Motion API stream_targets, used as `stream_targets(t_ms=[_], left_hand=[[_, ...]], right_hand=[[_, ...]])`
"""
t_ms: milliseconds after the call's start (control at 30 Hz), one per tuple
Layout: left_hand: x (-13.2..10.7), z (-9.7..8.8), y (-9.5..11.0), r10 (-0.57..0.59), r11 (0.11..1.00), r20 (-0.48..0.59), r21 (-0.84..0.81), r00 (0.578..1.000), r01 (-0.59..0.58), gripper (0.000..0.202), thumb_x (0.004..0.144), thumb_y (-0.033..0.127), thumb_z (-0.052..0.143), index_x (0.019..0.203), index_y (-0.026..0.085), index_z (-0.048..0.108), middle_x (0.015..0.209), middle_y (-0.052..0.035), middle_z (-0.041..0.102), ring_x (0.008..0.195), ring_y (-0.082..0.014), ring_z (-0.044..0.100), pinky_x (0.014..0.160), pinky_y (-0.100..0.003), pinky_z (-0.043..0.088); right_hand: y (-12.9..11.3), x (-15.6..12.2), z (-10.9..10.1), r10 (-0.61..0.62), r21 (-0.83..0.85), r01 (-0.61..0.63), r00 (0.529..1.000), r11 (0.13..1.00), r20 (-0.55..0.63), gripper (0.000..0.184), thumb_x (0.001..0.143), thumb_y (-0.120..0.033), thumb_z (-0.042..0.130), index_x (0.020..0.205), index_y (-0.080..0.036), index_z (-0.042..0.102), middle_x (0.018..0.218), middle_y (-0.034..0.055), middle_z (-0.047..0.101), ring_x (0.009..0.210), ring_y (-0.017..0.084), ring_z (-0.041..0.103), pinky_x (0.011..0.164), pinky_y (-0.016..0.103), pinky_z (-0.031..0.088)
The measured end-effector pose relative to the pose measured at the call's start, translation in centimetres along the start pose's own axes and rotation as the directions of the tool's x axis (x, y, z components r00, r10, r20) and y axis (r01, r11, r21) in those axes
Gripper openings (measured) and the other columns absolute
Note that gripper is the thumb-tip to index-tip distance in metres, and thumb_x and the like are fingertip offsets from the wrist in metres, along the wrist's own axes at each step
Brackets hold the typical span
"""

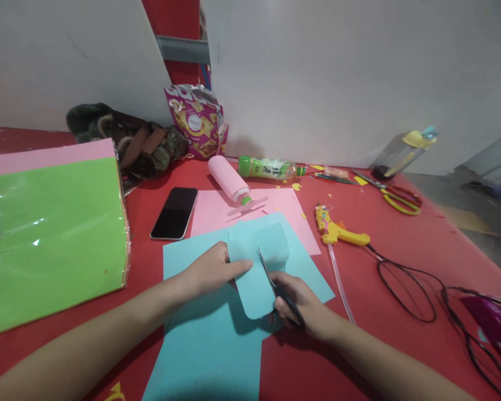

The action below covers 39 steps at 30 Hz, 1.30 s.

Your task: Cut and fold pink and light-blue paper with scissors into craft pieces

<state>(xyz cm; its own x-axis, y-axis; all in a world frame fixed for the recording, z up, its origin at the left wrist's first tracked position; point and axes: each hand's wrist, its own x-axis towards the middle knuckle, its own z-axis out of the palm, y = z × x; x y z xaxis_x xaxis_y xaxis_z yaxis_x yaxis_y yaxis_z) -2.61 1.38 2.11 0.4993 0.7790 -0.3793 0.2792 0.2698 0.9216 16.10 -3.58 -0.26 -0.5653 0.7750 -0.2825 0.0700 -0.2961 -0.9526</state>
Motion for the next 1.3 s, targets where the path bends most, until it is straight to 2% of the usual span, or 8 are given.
stream_targets(t_ms=[133, 333, 500, 667, 800, 967, 1300], left_hand=[[0.08, -0.06, -0.25, 0.028, 0.999, 0.014, 0.027, 1.000, -0.028, 0.026, 0.069, 0.035, 0.051, 0.063, 0.011, 0.057, 0.061, -0.0038, 0.060, 0.063, -0.0174, 0.057, 0.060, -0.027, 0.046], [-0.16, 0.10, -0.21, 0.034, 0.995, -0.008, 0.089, 0.999, -0.033, 0.024, 0.071, 0.034, 0.049, 0.066, 0.012, 0.058, 0.061, -0.0022, 0.061, 0.062, -0.0175, 0.058, 0.061, -0.028, 0.047], [-0.18, 0.13, -0.11, 0.025, 0.995, -0.025, 0.097, 0.999, -0.022, 0.024, 0.072, 0.035, 0.049, 0.069, 0.012, 0.059, 0.063, -0.0018, 0.062, 0.058, -0.0157, 0.058, 0.055, -0.025, 0.046], [-0.15, 0.10, -0.11, -0.003, 0.987, -0.052, 0.159, 0.999, 0.011, 0.028, 0.071, 0.037, 0.049, 0.066, 0.011, 0.059, 0.058, -0.0021, 0.061, 0.053, -0.0151, 0.056, 0.051, -0.024, 0.044], [-0.14, 0.05, -0.21, 0.004, 0.989, -0.049, 0.149, 0.999, 0.003, 0.028, 0.071, 0.036, 0.050, 0.067, 0.011, 0.060, 0.060, -0.0036, 0.062, 0.056, -0.0163, 0.057, 0.052, -0.024, 0.045], [-0.01, 0.03, -0.35, 0.016, 0.993, -0.044, 0.114, 0.999, -0.011, 0.027, 0.071, 0.036, 0.050, 0.066, 0.011, 0.060, 0.063, -0.0042, 0.063, 0.062, -0.0177, 0.059, 0.055, -0.025, 0.046], [0.02, 0.03, -0.38, -0.010, 0.992, -0.055, 0.127, 0.998, 0.016, 0.026, 0.070, 0.037, 0.050, 0.063, 0.013, 0.055, 0.056, -0.0005, 0.056, 0.052, -0.0138, 0.053, 0.050, -0.023, 0.042]], right_hand=[[0.12, -0.02, -0.05, 0.001, -0.002, -0.001, 1.000, 1.000, 0.010, 0.056, 0.070, -0.059, 0.050, 0.102, -0.014, 0.050, 0.054, -0.0056, 0.047, 0.039, 0.004, 0.034, 0.037, 0.018, 0.027], [-0.20, -0.03, 0.11, -0.025, -0.015, 0.025, 1.000, 1.000, -0.002, 0.052, 0.073, -0.057, 0.048, 0.101, -0.014, 0.050, 0.046, -0.0102, 0.033, 0.038, 0.004, 0.029, 0.038, 0.018, 0.026], [-0.47, 0.06, 0.17, -0.040, 0.018, 0.040, 0.999, 0.999, -0.020, 0.053, 0.068, -0.058, 0.054, 0.094, -0.012, 0.051, 0.052, -0.0075, 0.041, 0.041, 0.004, 0.035, 0.040, 0.019, 0.030], [-0.30, 0.12, 0.09, -0.004, 0.040, 0.005, 0.999, 0.999, -0.032, 0.050, 0.066, -0.056, 0.058, 0.090, -0.012, 0.051, 0.057, -0.0052, 0.045, 0.045, 0.006, 0.045, 0.042, 0.020, 0.033], [-0.08, 0.19, 0.11, 0.019, 0.042, -0.018, 0.999, 0.999, -0.036, 0.049, 0.066, -0.054, 0.058, 0.091, -0.013, 0.051, 0.056, -0.0047, 0.047, 0.047, 0.008, 0.049, 0.045, 0.021, 0.037], [-0.07, 0.27, 0.18, 0.029, 0.032, -0.028, 0.998, 0.999, -0.051, 0.047, 0.065, -0.052, 0.060, 0.089, -0.013, 0.051, 0.055, -0.0049, 0.048, 0.045, 0.008, 0.050, 0.046, 0.023, 0.040], [-0.34, 0.33, 0.49, 0.070, 0.036, -0.067, 0.993, 0.997, -0.097, 0.038, 0.064, -0.046, 0.063, 0.082, -0.016, 0.050, 0.050, -0.0080, 0.044, 0.040, 0.007, 0.049, 0.042, 0.021, 0.040]])
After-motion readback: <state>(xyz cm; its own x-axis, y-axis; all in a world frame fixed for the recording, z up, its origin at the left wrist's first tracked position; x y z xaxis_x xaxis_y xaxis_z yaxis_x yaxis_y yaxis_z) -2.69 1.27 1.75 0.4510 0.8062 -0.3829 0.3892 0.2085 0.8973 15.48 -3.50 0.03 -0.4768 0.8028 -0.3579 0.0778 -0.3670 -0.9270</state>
